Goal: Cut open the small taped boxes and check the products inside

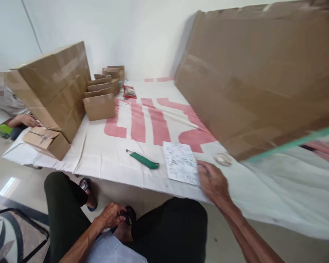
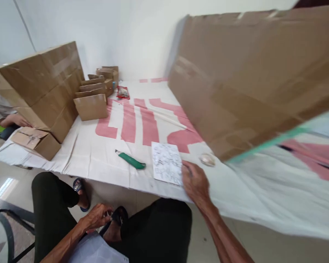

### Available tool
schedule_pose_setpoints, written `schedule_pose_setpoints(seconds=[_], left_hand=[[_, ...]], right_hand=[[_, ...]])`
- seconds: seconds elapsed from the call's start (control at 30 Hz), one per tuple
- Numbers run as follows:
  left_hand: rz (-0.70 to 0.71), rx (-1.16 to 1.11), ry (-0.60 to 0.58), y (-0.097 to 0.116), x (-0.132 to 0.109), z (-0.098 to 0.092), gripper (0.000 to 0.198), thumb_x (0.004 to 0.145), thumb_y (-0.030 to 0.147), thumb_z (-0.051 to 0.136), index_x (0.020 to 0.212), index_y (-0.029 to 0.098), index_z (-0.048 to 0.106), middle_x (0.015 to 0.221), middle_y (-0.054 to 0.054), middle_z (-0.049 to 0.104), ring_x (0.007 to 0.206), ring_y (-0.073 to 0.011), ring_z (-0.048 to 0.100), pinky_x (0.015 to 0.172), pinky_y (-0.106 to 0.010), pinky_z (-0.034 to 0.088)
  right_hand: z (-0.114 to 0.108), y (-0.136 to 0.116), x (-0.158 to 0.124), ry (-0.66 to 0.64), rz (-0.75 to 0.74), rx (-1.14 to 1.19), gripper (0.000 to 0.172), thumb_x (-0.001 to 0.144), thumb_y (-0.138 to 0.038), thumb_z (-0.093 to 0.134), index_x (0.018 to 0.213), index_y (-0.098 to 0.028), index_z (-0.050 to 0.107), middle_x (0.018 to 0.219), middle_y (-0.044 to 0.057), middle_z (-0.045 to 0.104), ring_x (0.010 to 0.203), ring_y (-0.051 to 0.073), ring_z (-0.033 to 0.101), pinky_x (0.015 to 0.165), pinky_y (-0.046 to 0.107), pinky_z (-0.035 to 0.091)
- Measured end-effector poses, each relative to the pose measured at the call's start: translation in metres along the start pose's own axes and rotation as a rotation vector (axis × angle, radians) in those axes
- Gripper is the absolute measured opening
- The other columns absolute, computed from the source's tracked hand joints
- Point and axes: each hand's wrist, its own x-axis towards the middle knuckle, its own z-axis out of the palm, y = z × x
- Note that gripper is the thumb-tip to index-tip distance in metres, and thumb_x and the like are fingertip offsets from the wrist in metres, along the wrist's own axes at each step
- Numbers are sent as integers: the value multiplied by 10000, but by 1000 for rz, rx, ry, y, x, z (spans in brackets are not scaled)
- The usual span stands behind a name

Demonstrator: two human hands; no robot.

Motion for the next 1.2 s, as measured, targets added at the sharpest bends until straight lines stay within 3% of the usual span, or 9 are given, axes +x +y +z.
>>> schedule_pose_setpoints(seconds=[0.13,0.23,0.37,0.47,0.53,0.67,0.83,1.0,1.2], left_hand=[[64,-115,127,20,-12,-27,270,853,210,738,1102,208,841,1033,-62,845,953,-245,768,931,-343,597],[88,-179,311,29,-26,-72,257,914,280,700,1101,176,843,1048,-88,848,953,-231,760,904,-322,601],[65,-212,688,30,-55,-135,291,943,409,660,995,181,834,963,-82,838,878,-220,739,884,-338,616],[77,-216,832,21,-63,-155,361,893,515,707,950,179,825,941,-79,835,864,-228,751,856,-340,629],[77,-234,874,14,-52,-156,400,831,576,779,934,193,832,908,-59,836,801,-220,752,771,-317,640],[137,-228,756,21,-18,-138,379,824,574,784,918,210,833,888,-55,835,793,-232,772,758,-323,661],[323,-96,595,72,9,-114,274,921,456,674,897,214,801,855,-47,808,783,-211,754,747,-305,627],[427,24,460,115,44,-97,265,1004,359,575,1013,211,795,957,-75,787,830,-202,725,781,-312,630],[675,312,375,159,106,-57,277,976,177,595,1176,194,785,1234,-147,774,1174,-287,709,1052,-443,605]], right_hand=[[-1,8,-5,19,21,51,294,835,-519,515,932,-322,710,1087,154,811,1088,427,743,1038,634,564],[-5,4,-7,34,69,66,188,819,-467,545,875,-368,695,1017,105,809,1041,433,748,1000,639,562],[-15,-30,-7,103,200,112,131,722,-440,598,786,-365,684,877,112,782,880,419,719,876,616,561],[-21,-61,-5,116,300,260,254,621,-470,564,758,-289,677,796,136,761,858,406,700,921,621,560],[-18,-65,4,146,291,289,325,688,-509,538,818,-264,707,849,103,791,891,338,718,936,523,588],[-11,-41,19,208,271,366,385,822,-530,515,934,-230,729,921,103,810,918,281,742,857,422,611],[-8,-29,16,206,237,478,434,897,-580,542,1040,-213,724,1056,119,815,942,252,739,877,417,614],[-6,-26,17,194,231,502,439,942,-568,524,1099,-210,723,1112,124,814,944,238,728,902,416,606],[-5,-24,19,209,217,369,354,957,-439,491,1092,-211,726,1158,131,791,1062,282,708,996,456,584]])
